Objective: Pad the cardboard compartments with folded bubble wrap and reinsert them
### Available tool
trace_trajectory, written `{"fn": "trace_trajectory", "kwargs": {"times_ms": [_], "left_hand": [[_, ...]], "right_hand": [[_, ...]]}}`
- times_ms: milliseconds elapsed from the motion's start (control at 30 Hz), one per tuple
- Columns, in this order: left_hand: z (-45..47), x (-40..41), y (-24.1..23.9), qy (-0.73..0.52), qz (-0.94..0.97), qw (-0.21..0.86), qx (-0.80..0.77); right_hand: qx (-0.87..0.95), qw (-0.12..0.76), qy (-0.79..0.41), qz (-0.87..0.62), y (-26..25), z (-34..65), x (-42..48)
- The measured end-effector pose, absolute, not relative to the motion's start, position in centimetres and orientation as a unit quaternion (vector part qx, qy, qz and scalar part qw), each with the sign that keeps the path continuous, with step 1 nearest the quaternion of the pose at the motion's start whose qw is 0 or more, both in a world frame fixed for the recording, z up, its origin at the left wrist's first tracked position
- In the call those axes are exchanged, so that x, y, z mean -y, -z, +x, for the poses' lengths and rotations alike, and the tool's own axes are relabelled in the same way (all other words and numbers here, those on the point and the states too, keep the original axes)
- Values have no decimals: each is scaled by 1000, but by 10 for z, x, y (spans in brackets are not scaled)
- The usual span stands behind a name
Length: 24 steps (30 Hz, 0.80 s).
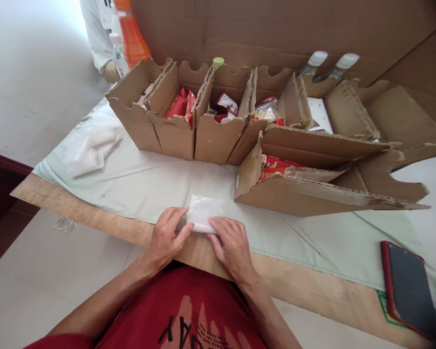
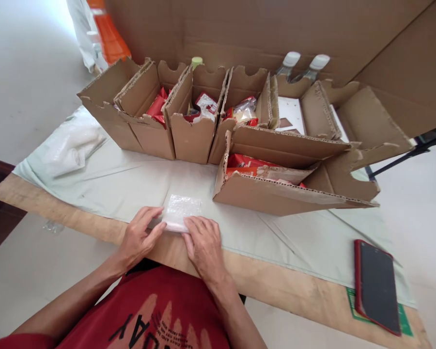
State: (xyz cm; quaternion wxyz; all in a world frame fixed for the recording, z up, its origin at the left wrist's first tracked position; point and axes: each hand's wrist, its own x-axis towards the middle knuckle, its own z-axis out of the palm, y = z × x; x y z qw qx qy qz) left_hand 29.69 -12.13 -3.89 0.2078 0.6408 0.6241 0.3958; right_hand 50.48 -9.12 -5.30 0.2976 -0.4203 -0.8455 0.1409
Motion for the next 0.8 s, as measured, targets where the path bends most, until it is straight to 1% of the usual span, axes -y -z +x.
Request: {"fn": "trace_trajectory", "kwargs": {"times_ms": [100,167,200,267,333,400,467,533,600,700,800], "left_hand": [[302,140,31,-452,482,411,-628],[310,145,29,-462,390,545,-581],[314,144,28,-464,361,595,-549],[322,140,26,-464,334,646,-507],[326,137,22,-449,343,647,-511],[328,138,20,-409,396,621,-538],[329,143,21,-356,485,581,-548],[332,148,27,-318,581,535,-525],[338,149,31,-302,659,487,-488],[344,140,25,-290,737,426,-438],[346,112,-1,-307,783,345,-417]], "right_hand": [[759,357,-231,-492,50,506,90],[716,354,-325,-507,45,507,98],[704,342,-372,-499,43,507,103],[698,322,-421,-482,40,510,114],[699,333,-396,-494,41,515,123],[689,362,-361,-514,41,525,128],[683,361,-387,-504,38,535,128],[694,322,-432,-478,29,542,126],[716,275,-443,-465,19,547,123],[761,224,-405,-455,0,561,115],[806,186,-363,-428,-24,597,106]]}}
